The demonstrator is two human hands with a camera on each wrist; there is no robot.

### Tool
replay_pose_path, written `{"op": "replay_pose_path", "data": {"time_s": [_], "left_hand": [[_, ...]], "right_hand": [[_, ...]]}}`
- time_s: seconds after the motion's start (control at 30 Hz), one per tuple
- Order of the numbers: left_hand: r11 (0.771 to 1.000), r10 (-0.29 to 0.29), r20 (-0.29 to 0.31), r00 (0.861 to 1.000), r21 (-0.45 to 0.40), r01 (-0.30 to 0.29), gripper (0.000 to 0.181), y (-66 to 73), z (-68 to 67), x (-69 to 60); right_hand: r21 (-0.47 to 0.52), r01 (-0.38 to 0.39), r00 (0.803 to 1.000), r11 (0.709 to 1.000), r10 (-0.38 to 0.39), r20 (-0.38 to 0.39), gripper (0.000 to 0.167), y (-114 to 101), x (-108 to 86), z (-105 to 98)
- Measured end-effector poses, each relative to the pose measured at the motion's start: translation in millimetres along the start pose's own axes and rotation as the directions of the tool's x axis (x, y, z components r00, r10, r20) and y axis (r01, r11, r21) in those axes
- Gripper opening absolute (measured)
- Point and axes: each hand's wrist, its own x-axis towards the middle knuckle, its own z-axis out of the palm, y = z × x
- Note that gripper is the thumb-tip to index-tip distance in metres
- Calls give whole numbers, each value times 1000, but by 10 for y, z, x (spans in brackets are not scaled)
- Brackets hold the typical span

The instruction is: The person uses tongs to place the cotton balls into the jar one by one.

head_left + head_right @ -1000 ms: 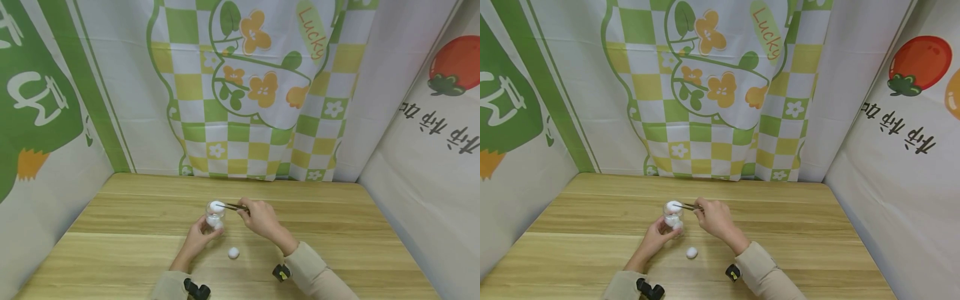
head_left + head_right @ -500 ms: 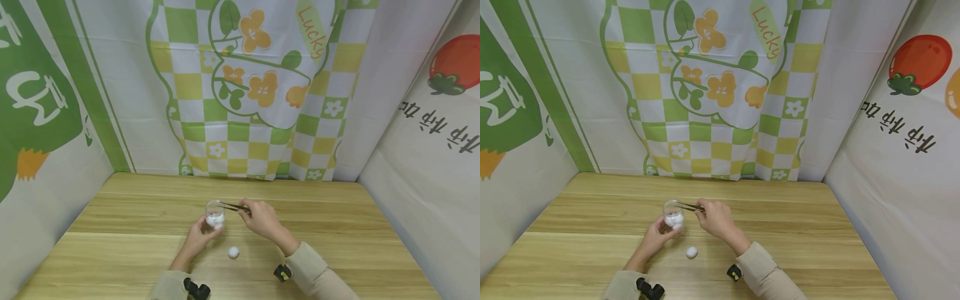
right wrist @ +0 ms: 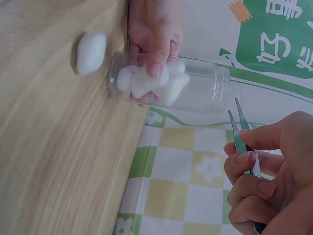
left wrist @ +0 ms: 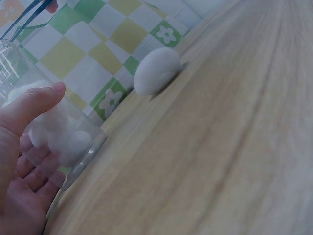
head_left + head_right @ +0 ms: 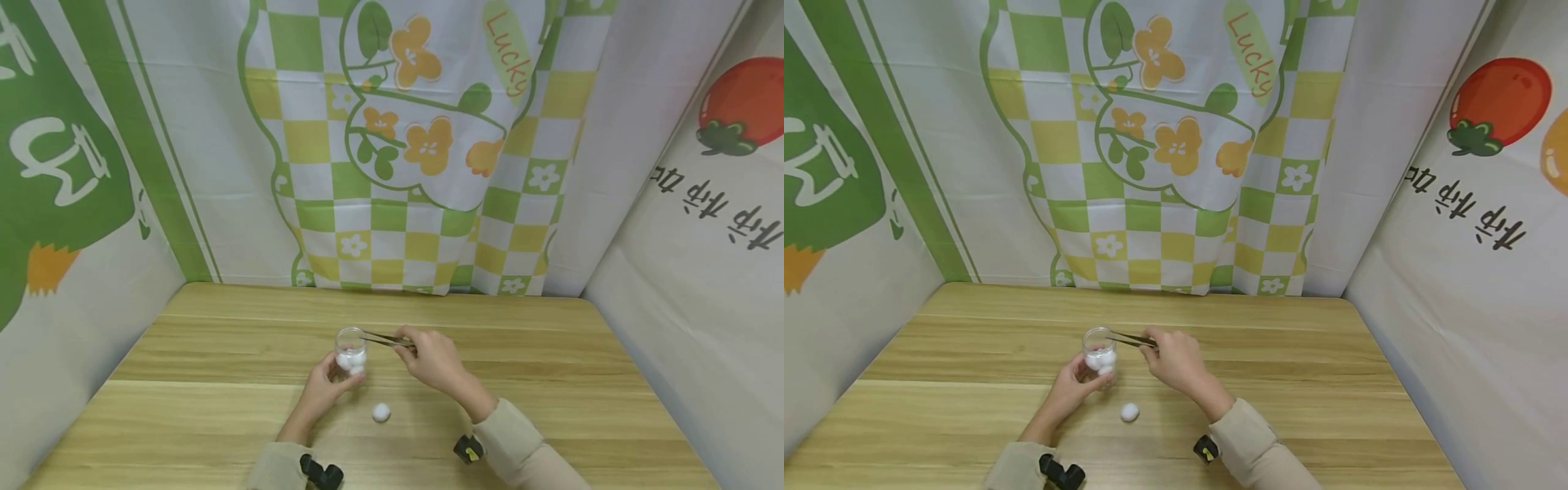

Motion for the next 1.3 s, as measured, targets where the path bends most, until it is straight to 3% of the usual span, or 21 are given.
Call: {"op": "replay_pose_path", "data": {"time_s": [1.07, 1.3], "left_hand": [[1000, -4, -1, 1000, -14, 4, 64, 4, 9, -2], [1000, 0, -5, 1000, -3, 0, 63, -6, 9, -1]], "right_hand": [[22, 52, 999, 998, -52, 16, 12, 183, -276, 82], [48, 19, 996, 999, -23, 86, 15, 198, -333, 117]]}}
